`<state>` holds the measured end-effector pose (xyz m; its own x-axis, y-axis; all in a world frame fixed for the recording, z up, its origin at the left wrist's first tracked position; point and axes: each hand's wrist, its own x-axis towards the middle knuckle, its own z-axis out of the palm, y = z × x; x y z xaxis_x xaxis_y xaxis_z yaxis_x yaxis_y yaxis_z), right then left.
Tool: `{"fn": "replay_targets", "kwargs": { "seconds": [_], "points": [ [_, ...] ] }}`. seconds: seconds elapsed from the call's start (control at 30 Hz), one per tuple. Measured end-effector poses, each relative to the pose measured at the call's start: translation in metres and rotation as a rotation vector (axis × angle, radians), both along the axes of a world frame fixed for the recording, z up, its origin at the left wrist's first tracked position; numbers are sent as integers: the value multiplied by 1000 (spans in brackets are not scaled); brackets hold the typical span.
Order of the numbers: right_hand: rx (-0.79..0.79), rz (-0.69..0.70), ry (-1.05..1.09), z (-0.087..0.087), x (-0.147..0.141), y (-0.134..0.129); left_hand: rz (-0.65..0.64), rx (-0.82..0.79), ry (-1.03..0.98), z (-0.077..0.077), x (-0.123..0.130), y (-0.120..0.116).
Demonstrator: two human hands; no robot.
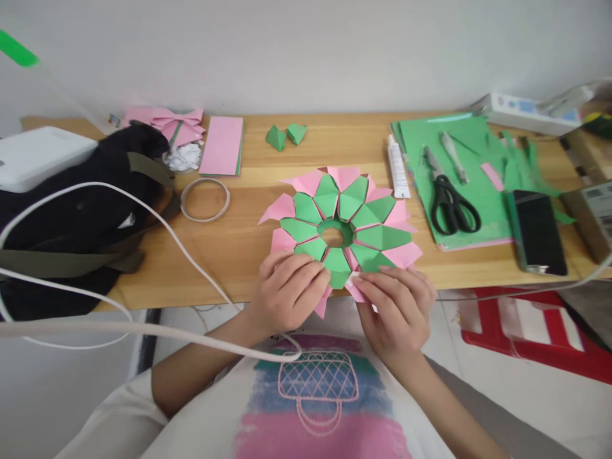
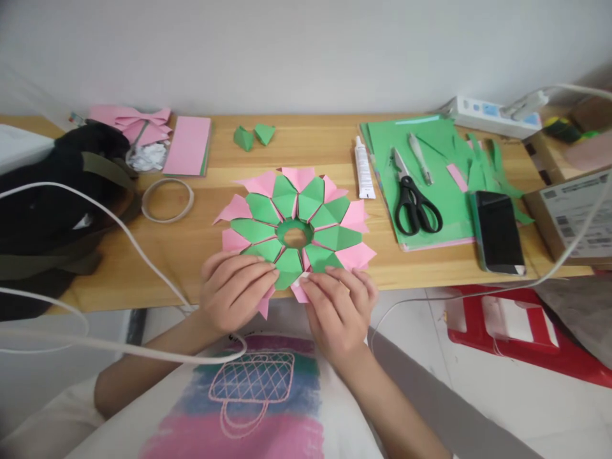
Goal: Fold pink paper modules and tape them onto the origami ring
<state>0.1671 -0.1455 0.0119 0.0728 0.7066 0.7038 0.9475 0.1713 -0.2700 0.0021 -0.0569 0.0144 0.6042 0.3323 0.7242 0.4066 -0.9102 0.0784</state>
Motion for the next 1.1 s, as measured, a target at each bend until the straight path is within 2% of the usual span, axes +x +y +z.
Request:
{"fn": "replay_targets", "kwargs": {
  "seconds": [0.2,1.1],
  "points": [
    [-29,51,36,2,3,-1,4,-14,7,0,1,-1],
    [-79,88,29,2,9,-2,-6,-40,15,-2,3,-1]
  ]
}}
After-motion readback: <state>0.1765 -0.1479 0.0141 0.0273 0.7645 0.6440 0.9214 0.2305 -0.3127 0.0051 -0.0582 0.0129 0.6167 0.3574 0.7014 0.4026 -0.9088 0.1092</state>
